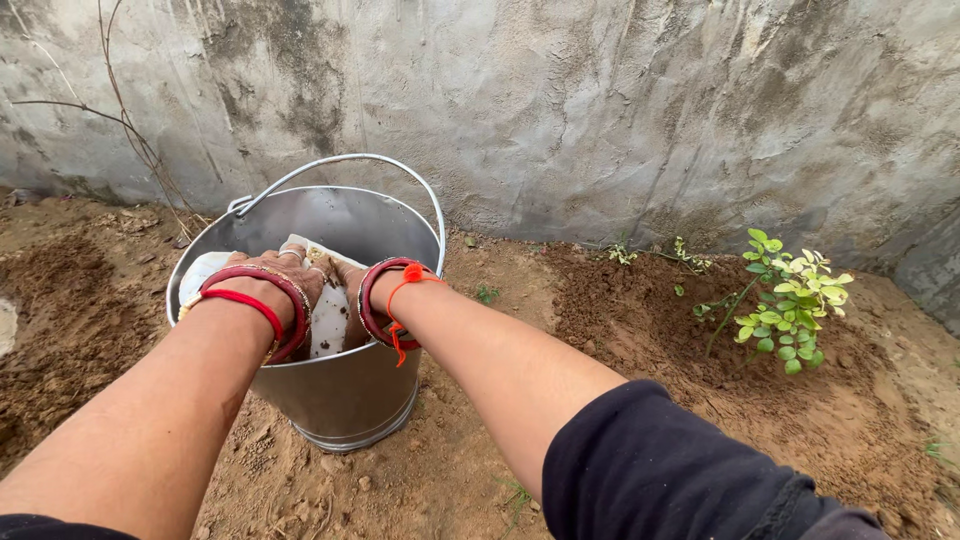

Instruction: The person plants a rose bush by digging a hole in the dirt, placing the plant, and then pouring water from a plastic container over the roots and soil.

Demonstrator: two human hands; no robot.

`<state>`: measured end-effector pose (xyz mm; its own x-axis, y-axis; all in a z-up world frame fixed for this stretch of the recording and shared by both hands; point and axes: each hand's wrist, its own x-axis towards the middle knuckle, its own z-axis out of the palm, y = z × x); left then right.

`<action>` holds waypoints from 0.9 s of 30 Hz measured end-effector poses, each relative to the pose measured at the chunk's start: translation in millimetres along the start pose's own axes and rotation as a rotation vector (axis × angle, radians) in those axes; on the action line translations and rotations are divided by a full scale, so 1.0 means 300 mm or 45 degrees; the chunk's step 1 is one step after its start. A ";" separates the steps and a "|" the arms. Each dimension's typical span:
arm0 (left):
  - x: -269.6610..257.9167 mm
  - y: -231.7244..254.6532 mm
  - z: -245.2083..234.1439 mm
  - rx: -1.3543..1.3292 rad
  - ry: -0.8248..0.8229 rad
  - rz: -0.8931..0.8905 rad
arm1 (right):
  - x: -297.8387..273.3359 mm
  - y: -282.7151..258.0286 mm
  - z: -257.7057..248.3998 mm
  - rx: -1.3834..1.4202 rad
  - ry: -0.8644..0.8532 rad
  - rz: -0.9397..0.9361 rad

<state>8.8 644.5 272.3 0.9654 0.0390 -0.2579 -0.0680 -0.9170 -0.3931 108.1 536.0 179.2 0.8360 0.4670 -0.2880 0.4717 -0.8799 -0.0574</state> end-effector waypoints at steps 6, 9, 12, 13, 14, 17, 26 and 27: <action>0.055 -0.023 0.017 -0.050 -0.011 -0.003 | 0.043 0.016 0.009 -0.008 0.013 0.020; 0.099 -0.038 0.028 -0.053 -0.002 0.008 | 0.061 0.016 0.016 -0.011 0.017 0.026; 0.152 -0.044 0.024 -0.051 0.017 0.026 | 0.077 0.006 0.023 -0.016 0.022 0.034; 0.170 -0.044 0.021 -0.054 0.024 0.037 | 0.075 0.002 0.034 -0.014 0.022 0.042; 0.187 -0.046 0.019 -0.051 0.031 0.038 | 0.078 -0.005 0.037 -0.010 0.029 0.049; 0.232 -0.050 0.009 -0.042 0.046 0.068 | 0.087 -0.027 0.047 -0.011 0.034 0.059; 0.290 -0.016 -0.022 -0.049 0.045 0.123 | 0.107 -0.031 0.075 -0.037 0.032 0.060; 0.294 -0.009 -0.027 -0.050 0.042 0.129 | 0.106 -0.027 0.081 -0.042 0.029 0.061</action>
